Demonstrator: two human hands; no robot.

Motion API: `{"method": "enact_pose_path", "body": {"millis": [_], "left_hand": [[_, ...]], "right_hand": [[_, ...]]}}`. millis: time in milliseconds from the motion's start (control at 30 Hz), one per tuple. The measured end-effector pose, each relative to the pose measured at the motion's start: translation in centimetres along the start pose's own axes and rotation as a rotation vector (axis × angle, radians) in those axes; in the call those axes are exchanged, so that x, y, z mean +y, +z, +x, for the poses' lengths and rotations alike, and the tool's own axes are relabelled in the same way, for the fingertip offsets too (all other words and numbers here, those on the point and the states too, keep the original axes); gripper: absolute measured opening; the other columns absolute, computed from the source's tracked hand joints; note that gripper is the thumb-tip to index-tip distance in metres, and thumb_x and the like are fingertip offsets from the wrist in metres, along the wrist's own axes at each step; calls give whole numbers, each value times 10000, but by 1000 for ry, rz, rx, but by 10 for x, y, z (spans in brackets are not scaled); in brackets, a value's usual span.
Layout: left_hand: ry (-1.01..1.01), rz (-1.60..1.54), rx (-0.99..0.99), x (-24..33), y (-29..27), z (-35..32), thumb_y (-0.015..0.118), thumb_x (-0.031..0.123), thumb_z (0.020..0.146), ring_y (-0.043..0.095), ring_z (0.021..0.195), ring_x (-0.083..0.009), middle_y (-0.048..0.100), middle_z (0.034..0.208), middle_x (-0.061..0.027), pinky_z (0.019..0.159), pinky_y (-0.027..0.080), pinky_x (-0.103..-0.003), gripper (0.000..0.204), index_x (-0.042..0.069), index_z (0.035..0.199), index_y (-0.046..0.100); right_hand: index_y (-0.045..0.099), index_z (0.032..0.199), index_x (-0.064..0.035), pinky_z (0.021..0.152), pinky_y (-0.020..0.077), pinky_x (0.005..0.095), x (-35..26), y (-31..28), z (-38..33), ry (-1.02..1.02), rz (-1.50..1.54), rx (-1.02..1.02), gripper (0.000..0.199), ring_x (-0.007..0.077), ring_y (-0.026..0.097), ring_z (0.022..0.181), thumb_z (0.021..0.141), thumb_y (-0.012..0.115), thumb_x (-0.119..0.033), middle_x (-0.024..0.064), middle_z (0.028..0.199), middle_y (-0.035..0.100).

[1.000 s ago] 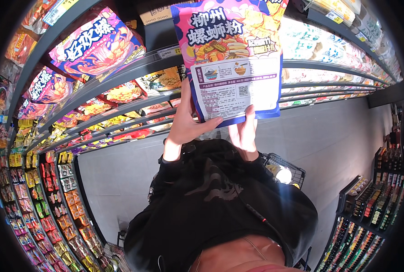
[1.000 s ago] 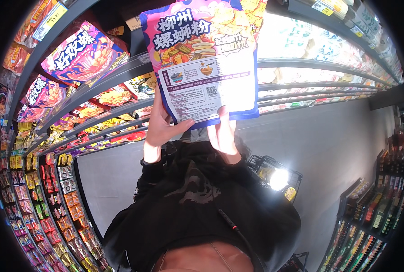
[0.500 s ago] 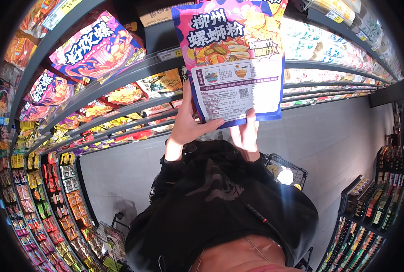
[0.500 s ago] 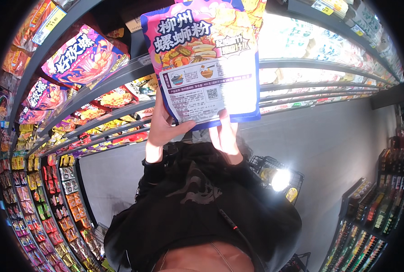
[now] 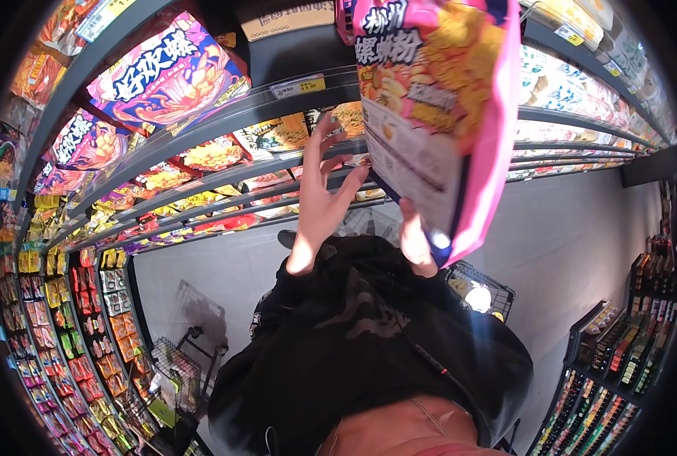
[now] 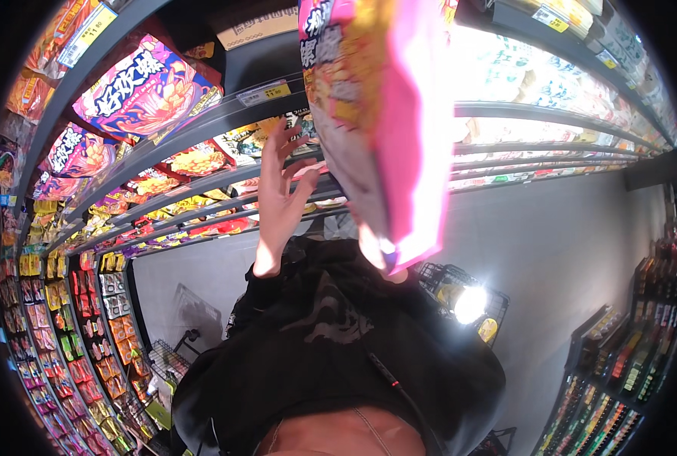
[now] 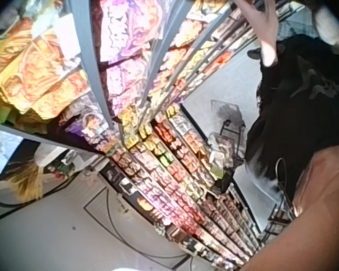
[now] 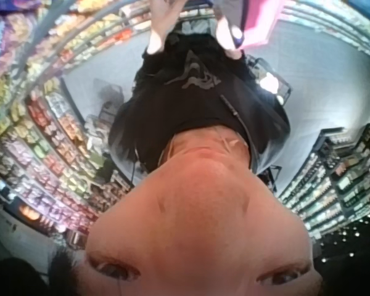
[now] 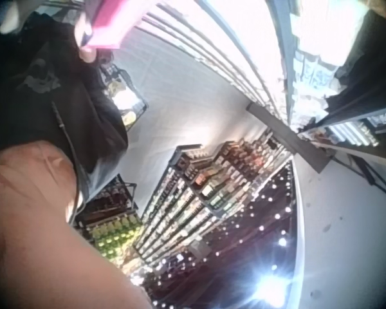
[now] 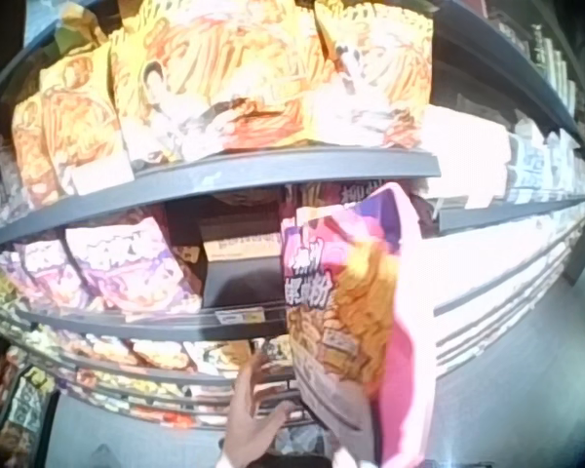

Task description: The person organizes packages of instant noodles on a supermarket shelf, picking up and rotating various bags before placing them back on the shelf.

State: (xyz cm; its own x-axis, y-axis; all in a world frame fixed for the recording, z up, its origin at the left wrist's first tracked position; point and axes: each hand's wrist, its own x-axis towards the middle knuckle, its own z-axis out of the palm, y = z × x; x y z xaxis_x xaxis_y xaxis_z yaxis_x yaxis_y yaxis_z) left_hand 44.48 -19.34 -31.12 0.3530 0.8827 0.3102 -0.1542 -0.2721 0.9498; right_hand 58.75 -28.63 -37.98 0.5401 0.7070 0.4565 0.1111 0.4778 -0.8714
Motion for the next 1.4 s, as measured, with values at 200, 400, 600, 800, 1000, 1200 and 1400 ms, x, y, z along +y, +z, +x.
{"method": "enact_pose_path", "body": {"millis": [200, 400, 600, 800, 1000, 1200, 1400], "left_hand": [[-80, -238, -111, -8, -20, -47, 504, 606, 897, 412, 1318, -298, 329, 1483, -134, 1041, 403, -408, 863, 51, 1491, 213], [-288, -835, 272, -2, -9, -31, 380, 789, 832, 520, 1217, -274, 522, 1320, -135, 1018, 448, -432, 959, 48, 1438, 322], [-235, -911, 272, -14, -10, -32, 377, 764, 855, 532, 1196, -267, 532, 1306, -133, 1008, 451, -423, 924, 45, 1432, 333], [-257, -1025, 183, -47, -22, -32, 373, 740, 877, 545, 1175, -260, 542, 1292, -131, 998, 454, -413, 889, 41, 1426, 345], [-212, -1079, -50, -87, -43, -38, 370, 715, 900, 557, 1154, -253, 552, 1279, -129, 988, 457, -404, 854, 38, 1420, 357], [270, -110, 303, -7, -42, 3, 537, 101, 939, 499, 1147, -170, 504, 1311, -104, 975, 396, -325, 451, -12, 1362, 433], [41, -525, 203, -4, -40, -7, 679, 545, 837, 453, 1215, -152, 477, 1340, -76, 1016, 354, -290, 917, -26, 1443, 296]], "right_hand": [[586, 1074, -43, 1018, 382, 551, -29, 27, 37, -818, -359, -74, 252, 422, 556, 1167, 838, 638, -116, 275, 1237, 579], [622, 1176, -130, 1065, 302, 460, -59, 38, 36, -693, -764, -252, 417, 331, 496, 1261, 762, 633, -82, 159, 1359, 535], [560, 1197, -137, 1080, 290, 464, -58, 37, 32, -739, -910, -298, 417, 332, 488, 1265, 802, 689, -173, 168, 1352, 531], [618, 1147, -103, 1014, 344, 474, -53, 42, 34, -738, -662, -185, 382, 357, 522, 1216, 769, 668, -84, 196, 1314, 557], [567, 1137, -46, 1000, 407, 467, -34, 48, 32, -728, -393, -35, 302, 356, 528, 1210, 856, 655, -112, 244, 1307, 532], [633, 1029, -8, 745, 494, 348, -3, 2, -24, 69, -171, -12, 235, 176, 610, 844, 914, 630, -213, 110, 994, 646], [359, 1412, -22, 1125, 302, 421, -35, 29, 20, 442, 894, -212, 538, 260, 423, 1295, 982, 524, -301, 107, 1418, 450]]}}
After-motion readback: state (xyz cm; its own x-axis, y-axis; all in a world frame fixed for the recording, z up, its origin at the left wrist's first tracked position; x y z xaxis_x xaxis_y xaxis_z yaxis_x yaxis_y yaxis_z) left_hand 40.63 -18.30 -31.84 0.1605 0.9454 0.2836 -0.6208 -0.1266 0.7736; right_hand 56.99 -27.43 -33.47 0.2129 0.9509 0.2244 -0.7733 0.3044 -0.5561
